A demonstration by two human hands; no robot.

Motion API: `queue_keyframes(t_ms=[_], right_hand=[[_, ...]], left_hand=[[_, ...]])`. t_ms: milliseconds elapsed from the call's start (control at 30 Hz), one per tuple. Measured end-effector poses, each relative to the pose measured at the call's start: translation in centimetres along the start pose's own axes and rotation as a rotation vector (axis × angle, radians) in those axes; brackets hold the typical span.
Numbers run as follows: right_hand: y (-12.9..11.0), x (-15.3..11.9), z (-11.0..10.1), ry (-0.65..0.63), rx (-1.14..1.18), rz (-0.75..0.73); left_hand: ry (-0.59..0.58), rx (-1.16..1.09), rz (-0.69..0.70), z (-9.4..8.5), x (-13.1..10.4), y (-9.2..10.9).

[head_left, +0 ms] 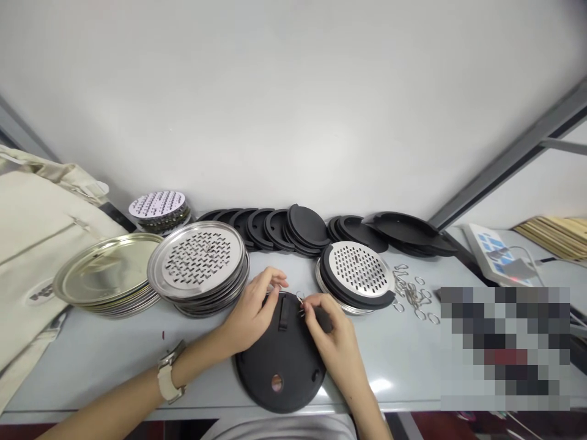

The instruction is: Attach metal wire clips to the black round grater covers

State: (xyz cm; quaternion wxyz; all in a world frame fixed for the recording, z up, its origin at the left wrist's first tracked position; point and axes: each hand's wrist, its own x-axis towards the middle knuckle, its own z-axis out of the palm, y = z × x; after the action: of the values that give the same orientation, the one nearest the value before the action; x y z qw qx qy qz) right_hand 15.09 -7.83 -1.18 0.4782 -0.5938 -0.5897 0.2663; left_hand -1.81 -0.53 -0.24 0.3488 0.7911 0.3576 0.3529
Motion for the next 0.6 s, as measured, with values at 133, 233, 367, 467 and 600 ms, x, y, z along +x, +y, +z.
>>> queue_keyframes(t_ms=[133,233,367,467,600], right_hand=[[-0.9,2.8,-0.8,-0.035,-0.051,0.021],[-1.9,5.6,-1.0,-0.147,-0.091,-0.018],[-2.9,7.6,-0.9,-0.273,-0.270,-0.110],[-2.9,7.0,-1.2,-0.367,-0.302,-0.157],[-1.9,5.3,-1.5,-0.444,-0.204,-0.162]], left_hand=[[-0.003,0.104,-0.016,0.3,-0.4,-0.8],[-0.028,0.176,-0.034,0.4,-0.6,-1.1],[-0.049,0.254,-0.036,0.3,-0.5,-1.0],[-0.064,0.296,-0.050,0.3,-0.5,-0.8],[-0.069,0.442,-0.023,0.5,-1.1,-0.7]])
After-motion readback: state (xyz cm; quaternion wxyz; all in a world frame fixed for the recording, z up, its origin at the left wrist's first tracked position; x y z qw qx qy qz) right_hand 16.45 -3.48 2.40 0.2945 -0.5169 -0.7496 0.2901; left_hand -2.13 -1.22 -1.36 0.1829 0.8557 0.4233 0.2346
